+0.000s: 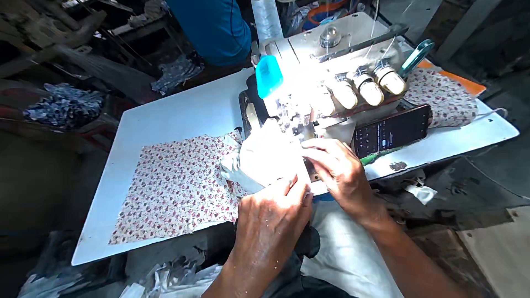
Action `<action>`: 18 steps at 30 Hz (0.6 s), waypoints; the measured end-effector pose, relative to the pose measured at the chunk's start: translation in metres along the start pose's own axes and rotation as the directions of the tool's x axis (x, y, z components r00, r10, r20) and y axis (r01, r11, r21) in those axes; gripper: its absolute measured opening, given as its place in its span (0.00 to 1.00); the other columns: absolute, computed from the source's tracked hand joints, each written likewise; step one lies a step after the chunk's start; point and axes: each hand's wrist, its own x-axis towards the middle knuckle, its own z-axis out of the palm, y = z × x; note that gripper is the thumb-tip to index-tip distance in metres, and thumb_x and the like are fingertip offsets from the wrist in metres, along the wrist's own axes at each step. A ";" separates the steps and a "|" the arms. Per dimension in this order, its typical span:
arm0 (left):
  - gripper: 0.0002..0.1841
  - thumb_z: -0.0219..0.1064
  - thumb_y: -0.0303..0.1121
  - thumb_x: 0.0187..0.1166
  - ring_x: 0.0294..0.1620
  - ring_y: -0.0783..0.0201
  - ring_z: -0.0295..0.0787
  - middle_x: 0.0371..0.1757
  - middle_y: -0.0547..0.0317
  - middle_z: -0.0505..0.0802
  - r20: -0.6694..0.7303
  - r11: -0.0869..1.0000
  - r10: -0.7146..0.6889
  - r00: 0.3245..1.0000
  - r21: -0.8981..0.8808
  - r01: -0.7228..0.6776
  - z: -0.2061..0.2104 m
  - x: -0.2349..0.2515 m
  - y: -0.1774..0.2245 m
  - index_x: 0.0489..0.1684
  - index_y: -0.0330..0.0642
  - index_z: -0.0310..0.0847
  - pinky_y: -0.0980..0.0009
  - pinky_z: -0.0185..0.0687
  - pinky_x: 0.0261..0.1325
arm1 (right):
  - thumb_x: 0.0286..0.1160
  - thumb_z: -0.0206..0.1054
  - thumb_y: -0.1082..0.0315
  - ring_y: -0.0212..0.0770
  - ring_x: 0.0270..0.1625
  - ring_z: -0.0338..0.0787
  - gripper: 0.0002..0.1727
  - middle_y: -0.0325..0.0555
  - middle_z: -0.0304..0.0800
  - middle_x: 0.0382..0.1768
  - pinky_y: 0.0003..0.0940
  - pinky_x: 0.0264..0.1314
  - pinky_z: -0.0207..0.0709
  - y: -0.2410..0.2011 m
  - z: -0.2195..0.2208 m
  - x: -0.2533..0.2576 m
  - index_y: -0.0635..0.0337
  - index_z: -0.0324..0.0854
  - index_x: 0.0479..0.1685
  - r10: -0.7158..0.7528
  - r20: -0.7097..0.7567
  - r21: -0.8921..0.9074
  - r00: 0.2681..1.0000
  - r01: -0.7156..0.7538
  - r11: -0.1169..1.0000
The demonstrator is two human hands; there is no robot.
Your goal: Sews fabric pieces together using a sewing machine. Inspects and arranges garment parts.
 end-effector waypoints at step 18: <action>0.06 0.71 0.34 0.76 0.18 0.51 0.80 0.24 0.52 0.83 0.035 0.980 -0.076 0.997 0.189 0.068 0.017 0.052 -0.015 0.34 0.40 0.88 0.59 0.62 0.17 | 0.74 0.68 0.72 0.42 0.51 0.93 0.10 0.51 0.93 0.48 0.28 0.57 0.84 -0.072 0.051 -0.063 0.63 0.90 0.49 0.130 0.297 0.398 0.946 -0.247 0.884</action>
